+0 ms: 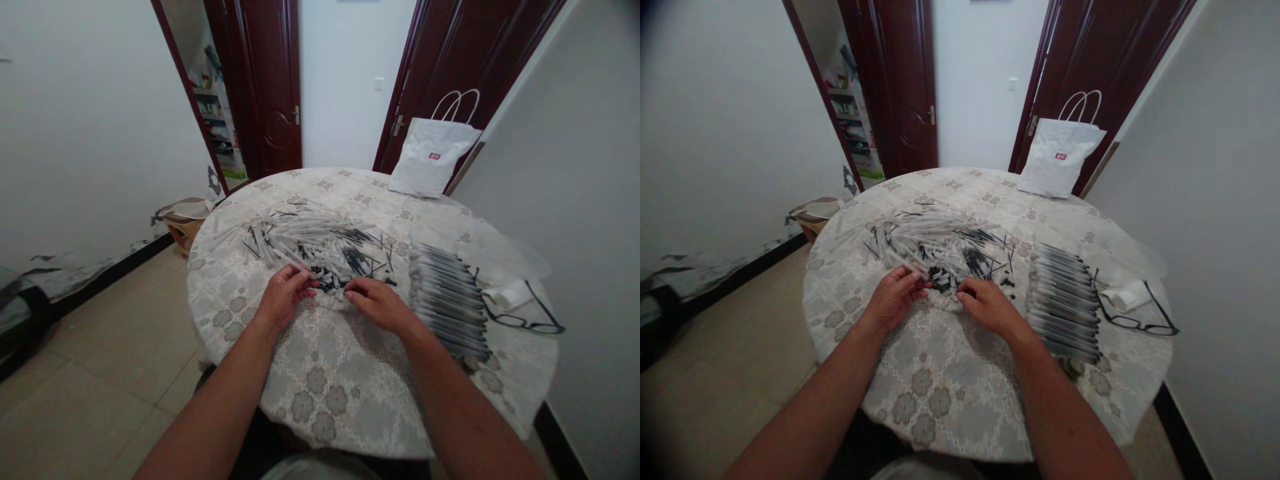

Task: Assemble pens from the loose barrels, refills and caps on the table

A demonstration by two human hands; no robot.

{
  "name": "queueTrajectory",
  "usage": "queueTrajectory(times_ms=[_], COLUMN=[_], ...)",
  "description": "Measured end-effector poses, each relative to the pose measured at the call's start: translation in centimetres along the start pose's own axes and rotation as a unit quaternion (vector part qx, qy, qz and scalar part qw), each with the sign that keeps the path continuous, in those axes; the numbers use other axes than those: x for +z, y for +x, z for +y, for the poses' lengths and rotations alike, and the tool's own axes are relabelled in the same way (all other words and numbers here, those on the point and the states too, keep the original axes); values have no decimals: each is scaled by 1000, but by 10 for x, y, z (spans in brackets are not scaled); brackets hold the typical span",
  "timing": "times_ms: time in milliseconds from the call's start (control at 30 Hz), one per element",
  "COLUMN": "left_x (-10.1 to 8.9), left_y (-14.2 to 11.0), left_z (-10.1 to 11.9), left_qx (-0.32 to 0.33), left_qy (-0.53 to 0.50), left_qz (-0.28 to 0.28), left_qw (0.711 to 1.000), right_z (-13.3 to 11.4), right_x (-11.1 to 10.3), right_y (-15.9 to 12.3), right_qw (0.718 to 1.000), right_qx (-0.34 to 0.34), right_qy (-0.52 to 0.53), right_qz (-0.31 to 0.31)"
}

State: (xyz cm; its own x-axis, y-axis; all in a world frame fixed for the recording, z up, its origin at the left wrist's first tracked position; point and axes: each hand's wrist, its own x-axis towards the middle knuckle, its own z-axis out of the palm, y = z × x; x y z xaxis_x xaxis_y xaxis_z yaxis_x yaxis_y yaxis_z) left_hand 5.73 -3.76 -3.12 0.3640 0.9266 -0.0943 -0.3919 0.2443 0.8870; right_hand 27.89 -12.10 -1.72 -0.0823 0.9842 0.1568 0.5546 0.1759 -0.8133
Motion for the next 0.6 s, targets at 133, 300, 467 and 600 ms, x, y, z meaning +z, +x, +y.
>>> queueTrajectory(times_ms=[133, 300, 467, 600], left_x=[5, 6, 4, 6], left_y=[-4, -8, -9, -12], left_z=[-1, 2, 2, 1], left_qx=[-49, -104, -143, -142], left_qy=[27, -24, -60, -72], left_qz=[-55, -91, -100, -116], left_qw=[997, 990, 983, 980], right_z=[-2, -11, -15, -12], right_x=[25, 44, 37, 35], right_y=[5, 7, 3, 2], right_qw=[988, 968, 957, 966], right_qx=[52, 41, 20, 31], right_qy=[126, 223, 284, 243], right_qz=[79, 108, 55, 83])
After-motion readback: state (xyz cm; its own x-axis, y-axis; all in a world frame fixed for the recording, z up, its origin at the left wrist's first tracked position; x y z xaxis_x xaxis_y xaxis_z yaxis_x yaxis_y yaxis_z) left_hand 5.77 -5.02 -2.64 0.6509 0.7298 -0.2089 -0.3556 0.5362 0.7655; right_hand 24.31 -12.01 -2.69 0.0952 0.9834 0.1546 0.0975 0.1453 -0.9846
